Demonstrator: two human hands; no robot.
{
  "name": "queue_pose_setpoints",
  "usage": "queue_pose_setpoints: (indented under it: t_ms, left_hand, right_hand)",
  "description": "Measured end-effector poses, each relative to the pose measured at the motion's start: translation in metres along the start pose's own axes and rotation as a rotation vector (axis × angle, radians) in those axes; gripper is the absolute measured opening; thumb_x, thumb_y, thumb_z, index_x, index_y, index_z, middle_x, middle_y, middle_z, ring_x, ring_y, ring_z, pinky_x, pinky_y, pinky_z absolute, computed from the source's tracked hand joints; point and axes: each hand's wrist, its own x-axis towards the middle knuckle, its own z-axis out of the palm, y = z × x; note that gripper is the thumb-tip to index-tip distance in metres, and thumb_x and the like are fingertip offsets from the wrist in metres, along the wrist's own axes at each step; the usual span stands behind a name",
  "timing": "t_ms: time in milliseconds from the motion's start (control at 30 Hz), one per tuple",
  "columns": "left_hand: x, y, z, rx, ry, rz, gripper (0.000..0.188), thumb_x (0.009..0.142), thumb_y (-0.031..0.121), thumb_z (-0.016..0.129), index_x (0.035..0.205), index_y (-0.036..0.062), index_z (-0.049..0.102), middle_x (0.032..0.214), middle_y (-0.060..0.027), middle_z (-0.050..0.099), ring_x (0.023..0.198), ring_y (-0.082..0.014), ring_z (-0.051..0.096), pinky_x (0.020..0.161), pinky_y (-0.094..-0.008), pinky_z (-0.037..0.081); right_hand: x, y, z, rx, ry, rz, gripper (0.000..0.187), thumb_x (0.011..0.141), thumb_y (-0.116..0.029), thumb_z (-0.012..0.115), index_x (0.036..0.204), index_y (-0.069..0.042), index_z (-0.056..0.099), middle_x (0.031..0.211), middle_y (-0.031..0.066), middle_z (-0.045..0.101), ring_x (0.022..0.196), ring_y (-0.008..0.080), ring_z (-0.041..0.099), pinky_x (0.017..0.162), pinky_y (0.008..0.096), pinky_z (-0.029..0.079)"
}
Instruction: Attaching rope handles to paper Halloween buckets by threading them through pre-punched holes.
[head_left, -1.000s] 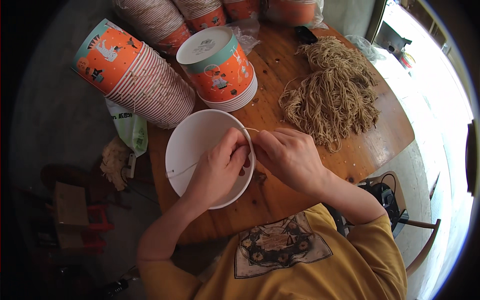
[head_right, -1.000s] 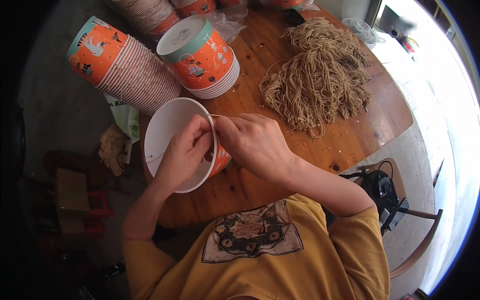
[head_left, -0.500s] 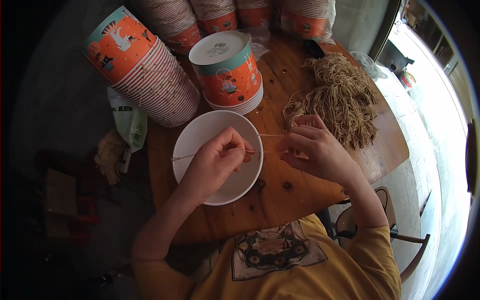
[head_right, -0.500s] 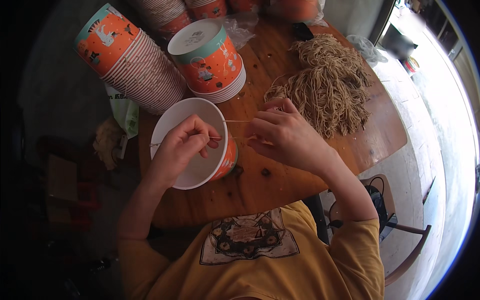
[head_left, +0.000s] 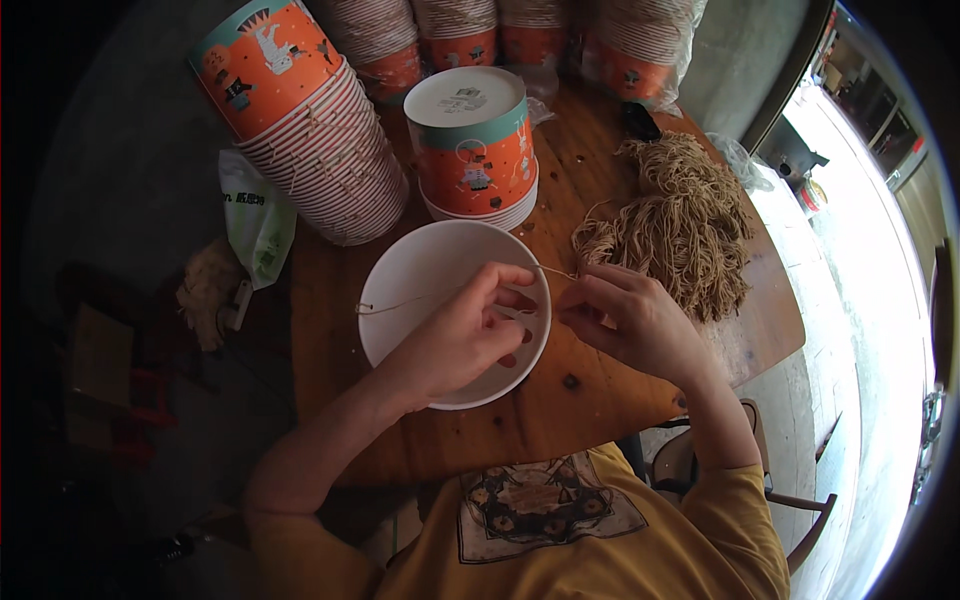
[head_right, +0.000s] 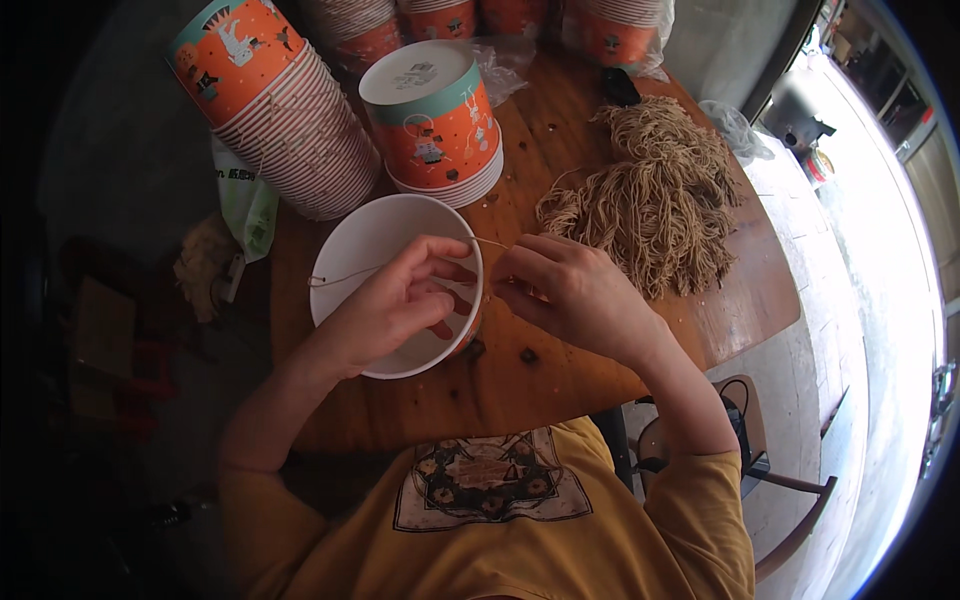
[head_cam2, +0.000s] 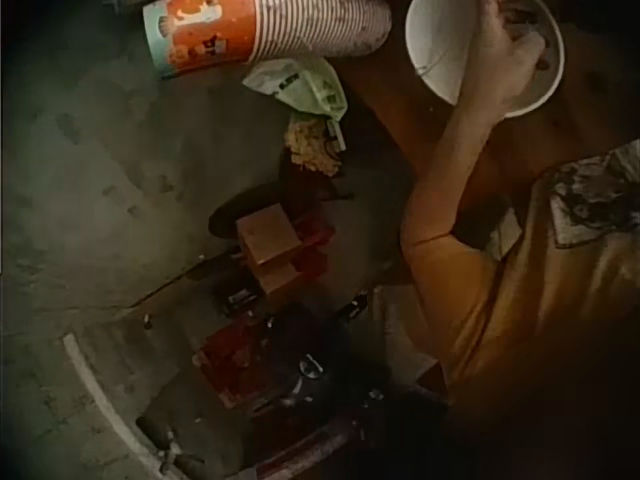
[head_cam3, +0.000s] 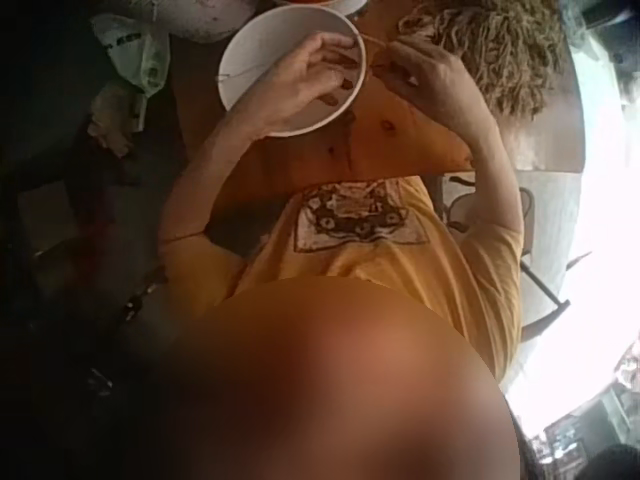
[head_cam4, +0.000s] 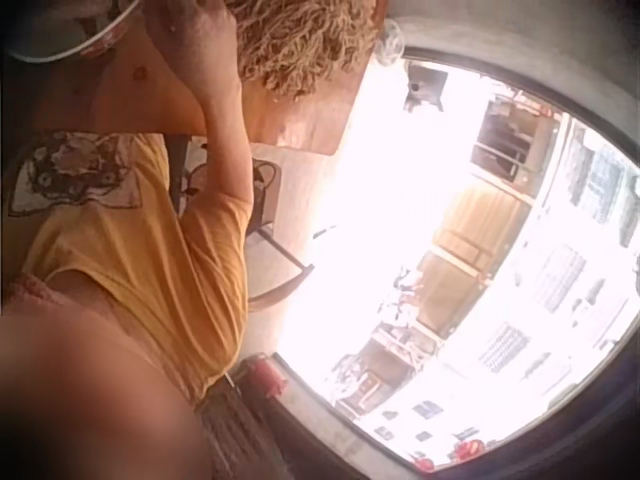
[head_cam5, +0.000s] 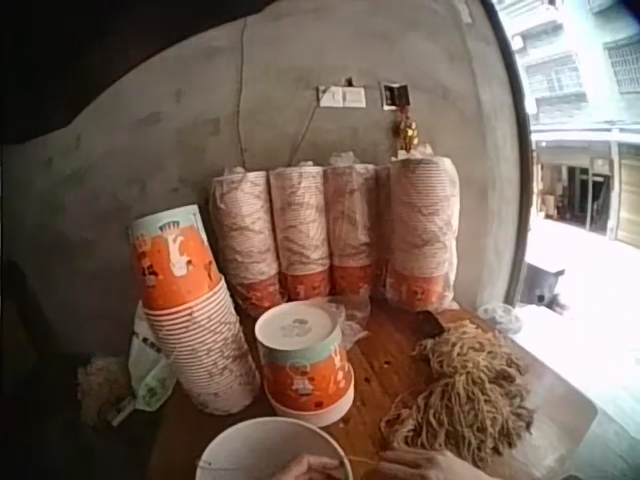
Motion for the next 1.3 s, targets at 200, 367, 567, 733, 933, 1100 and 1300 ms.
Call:
queue_pose_setpoints:
  t_ms: [200,367,567,733,933,1100,1300]
  left_hand:
    - [-0.008,0.010,0.010,0.762,0.210,0.560,0.027,0.090,0.009,0.058,0.116,0.0021,0.054,0.111,-0.0090,0.053,0.096,-0.0150,0.057,0.075,-0.0256,0.047]
    - [0.001,0.020,0.030,0.426,0.117,0.497,0.026,0.092,0.013,0.058,0.115,0.0020,0.054,0.097,-0.0069,0.057,0.084,-0.0100,0.057,0.071,-0.0247,0.046]
    - [-0.006,0.047,0.023,0.551,0.070,0.230,0.015,0.093,0.012,0.055,0.103,0.0004,0.057,0.063,-0.0074,0.058,0.056,-0.0156,0.060,0.057,-0.0276,0.047]
    - [-0.016,0.036,-0.003,0.690,0.221,0.239,0.010,0.091,0.008,0.053,0.087,0.0023,0.060,0.069,-0.0100,0.060,0.059,-0.0184,0.059,0.055,-0.0329,0.047]
    - [-0.008,0.036,-0.026,0.850,0.453,0.516,0.020,0.097,0.010,0.045,0.108,0.0023,0.060,0.101,-0.0063,0.063,0.090,-0.0108,0.058,0.076,-0.0269,0.047]
    - [0.002,0.039,0.014,0.227,0.089,0.303,0.030,0.100,0.024,0.048,0.118,0.0012,0.056,0.086,-0.0002,0.056,0.082,-0.0059,0.053,0.077,-0.0227,0.044]
    - [0.001,0.043,-0.003,0.275,-0.149,-0.022,0.024,0.099,0.024,0.050,0.099,0.0015,0.059,0.069,0.0044,0.048,0.066,-0.0033,0.045,0.064,-0.0188,0.039]
  right_hand:
    - [-0.005,0.005,-0.006,0.292,0.120,0.113,0.008,0.082,-0.007,0.066,0.089,-0.004,0.062,0.077,0.0061,0.058,0.069,0.0201,0.060,0.060,0.0297,0.047]
    - [0.004,-0.005,-0.009,0.284,0.227,-0.068,0.010,0.079,-0.004,0.068,0.089,-0.006,0.064,0.077,0.0050,0.057,0.072,0.0201,0.059,0.061,0.0303,0.046]
    - [0.007,-0.006,-0.014,0.024,0.262,-0.207,0.012,0.078,-0.007,0.070,0.088,-0.009,0.064,0.076,0.0058,0.054,0.072,0.0233,0.057,0.064,0.0341,0.048]
    - [0.003,0.003,-0.015,0.028,0.260,-0.117,0.009,0.078,-0.005,0.068,0.084,-0.008,0.061,0.074,0.0046,0.053,0.073,0.0249,0.055,0.062,0.0346,0.046]
    - [0.009,-0.001,-0.011,0.053,0.251,-0.200,0.014,0.074,-0.004,0.073,0.086,-0.008,0.067,0.074,0.0024,0.056,0.069,0.0200,0.054,0.062,0.0311,0.044]
    - [0.012,-0.007,-0.013,0.040,0.298,-0.202,0.012,0.075,-0.006,0.071,0.083,-0.008,0.062,0.074,0.0040,0.054,0.072,0.0234,0.056,0.064,0.0344,0.047]
    - [0.006,0.002,-0.012,0.009,0.304,-0.128,0.011,0.076,-0.005,0.070,0.082,-0.006,0.061,0.075,0.0044,0.055,0.071,0.0233,0.054,0.063,0.0337,0.046]
